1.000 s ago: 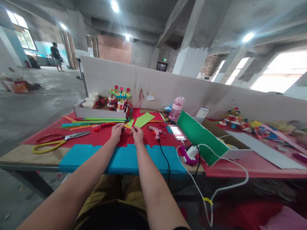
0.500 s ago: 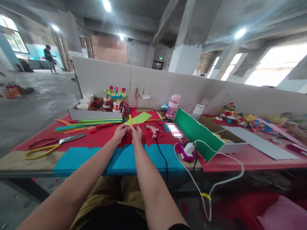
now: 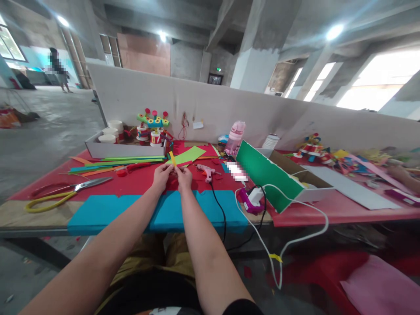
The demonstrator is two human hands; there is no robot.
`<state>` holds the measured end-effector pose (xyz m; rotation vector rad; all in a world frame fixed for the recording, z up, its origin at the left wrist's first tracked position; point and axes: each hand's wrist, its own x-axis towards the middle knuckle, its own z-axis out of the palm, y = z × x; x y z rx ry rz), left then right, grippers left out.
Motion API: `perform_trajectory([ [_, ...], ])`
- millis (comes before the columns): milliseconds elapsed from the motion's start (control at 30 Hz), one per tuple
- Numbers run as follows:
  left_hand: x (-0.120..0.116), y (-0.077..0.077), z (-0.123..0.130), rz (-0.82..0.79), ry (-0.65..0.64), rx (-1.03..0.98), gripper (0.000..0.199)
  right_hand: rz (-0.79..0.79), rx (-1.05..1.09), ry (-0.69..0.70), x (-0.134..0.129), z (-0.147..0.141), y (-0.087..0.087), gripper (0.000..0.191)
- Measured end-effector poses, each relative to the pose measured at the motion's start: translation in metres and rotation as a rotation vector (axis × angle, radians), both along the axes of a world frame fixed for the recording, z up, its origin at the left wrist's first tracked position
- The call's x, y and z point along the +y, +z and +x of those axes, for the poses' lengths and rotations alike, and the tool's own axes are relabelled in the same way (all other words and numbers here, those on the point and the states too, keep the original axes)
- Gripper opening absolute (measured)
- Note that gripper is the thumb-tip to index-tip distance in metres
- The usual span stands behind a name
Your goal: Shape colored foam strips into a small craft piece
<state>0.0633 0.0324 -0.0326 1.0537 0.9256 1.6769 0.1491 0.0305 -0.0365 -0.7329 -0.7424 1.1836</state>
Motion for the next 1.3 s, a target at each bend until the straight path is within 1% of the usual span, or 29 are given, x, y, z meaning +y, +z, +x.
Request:
perform_trajectory([
  [133, 0.0002, -0.0018, -0.0016, -0.020, -0.021, -0.035, 0.035, 0.006, -0.001, 0.061, -0.0029, 0.0002, 0.0000, 0.020],
  [267, -0.0002, -0.0018, -0.0038, -0.038, -0.016, -0.038, 0.033, 0.011, -0.036, 0.081, -0.0041, 0.0000, -0.0003, 0.022],
  [433, -0.0001, -0.0018, -0.0046, -0.045, -0.001, -0.025, 0.032, 0.005, -0.051, 0.031, -0.0036, 0.0003, 0.0001, 0.022],
  [567, -0.0015, -0.0023, -0.0024, -0.046, -0.046, -0.023, 0.035, 0.030, -0.038, -0.013, -0.0021, 0.0009, -0.0003, 0.023],
  [667, -0.0028, -0.0024, -0.0015, -0.056, -0.069, -0.028, 0.036, 0.035, -0.025, -0.020, -0.0025, 0.0007, -0.0002, 0.023],
  [767, -0.0039, -0.0017, -0.0018, -0.068, -0.071, -0.044, 0.035, 0.036, -0.013, 0.011, -0.0048, 0.0006, 0.0015, 0.021],
  [933, -0.0049, 0.0007, -0.0024, -0.097, -0.053, -0.081, 0.033, -0.014, 0.049, 0.140, -0.0084, 0.0031, 0.0069, 0.017],
  [1133, -0.0063, 0.0028, -0.0013, -0.101, -0.062, -0.077, 0.032, -0.052, 0.109, 0.132, -0.0083, 0.0064, 0.0078, 0.012],
  [1300, -0.0057, 0.0025, -0.0013, -0.103, -0.047, -0.061, 0.033, -0.025, 0.137, 0.171, -0.0095, 0.0071, 0.0059, 0.014],
])
